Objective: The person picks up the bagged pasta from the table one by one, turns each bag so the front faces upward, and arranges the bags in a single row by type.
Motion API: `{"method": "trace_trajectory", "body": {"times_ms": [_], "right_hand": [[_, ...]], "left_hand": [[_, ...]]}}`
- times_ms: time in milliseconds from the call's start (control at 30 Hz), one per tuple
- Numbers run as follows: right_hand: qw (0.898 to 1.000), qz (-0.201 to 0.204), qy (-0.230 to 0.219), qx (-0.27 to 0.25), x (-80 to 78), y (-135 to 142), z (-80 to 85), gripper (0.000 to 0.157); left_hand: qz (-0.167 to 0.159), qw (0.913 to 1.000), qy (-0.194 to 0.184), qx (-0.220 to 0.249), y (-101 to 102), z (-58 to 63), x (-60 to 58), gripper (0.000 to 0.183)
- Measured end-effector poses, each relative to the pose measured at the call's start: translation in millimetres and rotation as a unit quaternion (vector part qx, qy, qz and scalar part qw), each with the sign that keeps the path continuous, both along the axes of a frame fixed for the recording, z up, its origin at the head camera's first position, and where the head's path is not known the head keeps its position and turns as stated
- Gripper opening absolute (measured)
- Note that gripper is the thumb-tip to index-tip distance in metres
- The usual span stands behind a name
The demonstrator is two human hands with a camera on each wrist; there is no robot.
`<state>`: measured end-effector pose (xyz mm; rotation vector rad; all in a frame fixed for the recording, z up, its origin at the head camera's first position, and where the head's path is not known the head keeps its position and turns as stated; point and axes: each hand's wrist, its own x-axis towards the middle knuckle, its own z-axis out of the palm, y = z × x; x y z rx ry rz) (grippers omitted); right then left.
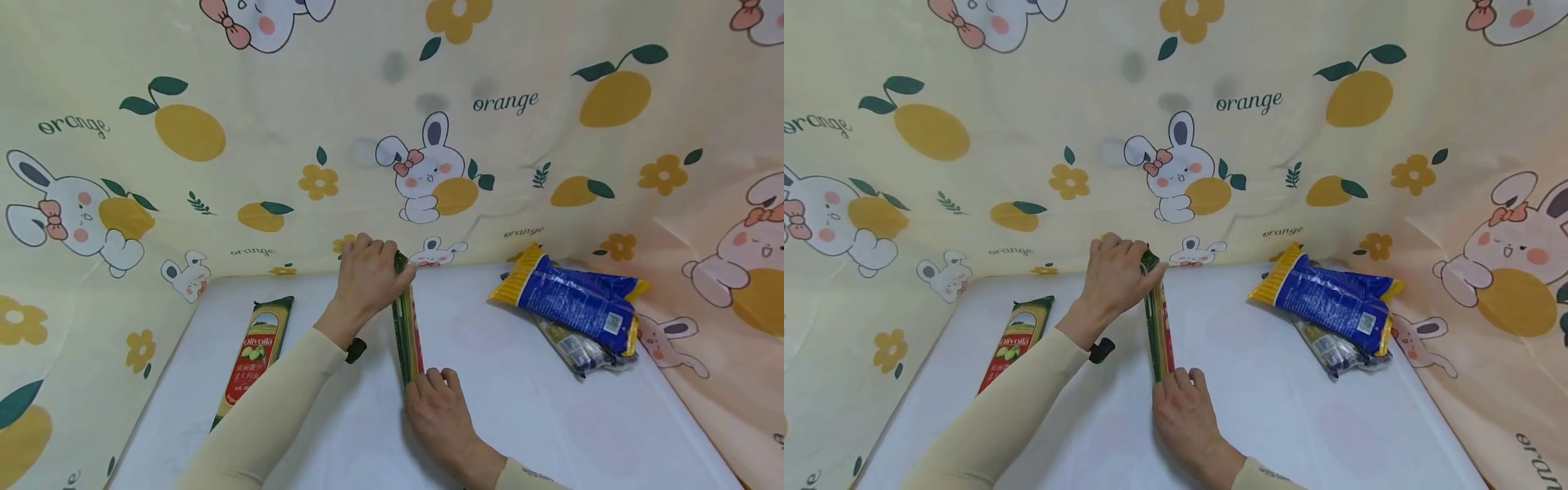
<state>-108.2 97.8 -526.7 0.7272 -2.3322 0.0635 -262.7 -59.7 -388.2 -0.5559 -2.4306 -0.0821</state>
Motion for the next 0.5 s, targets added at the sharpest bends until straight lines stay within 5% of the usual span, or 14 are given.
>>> {"method": "trace_trajectory", "body": {"times_ms": [267,500], "right_hand": [[0.998,-0.014,-0.041,0.035,3.0,-5,1.6,0.037],[0.996,-0.032,-0.081,0.034,4.8,-6,2.0,0.046]], "left_hand": [[0.023,0.9986,0.0,-0.048,1,-5.1,-2.8,0.024],[0.019,0.9993,-0.014,-0.028,-3,-10.9,-2.8,0.021]]}}
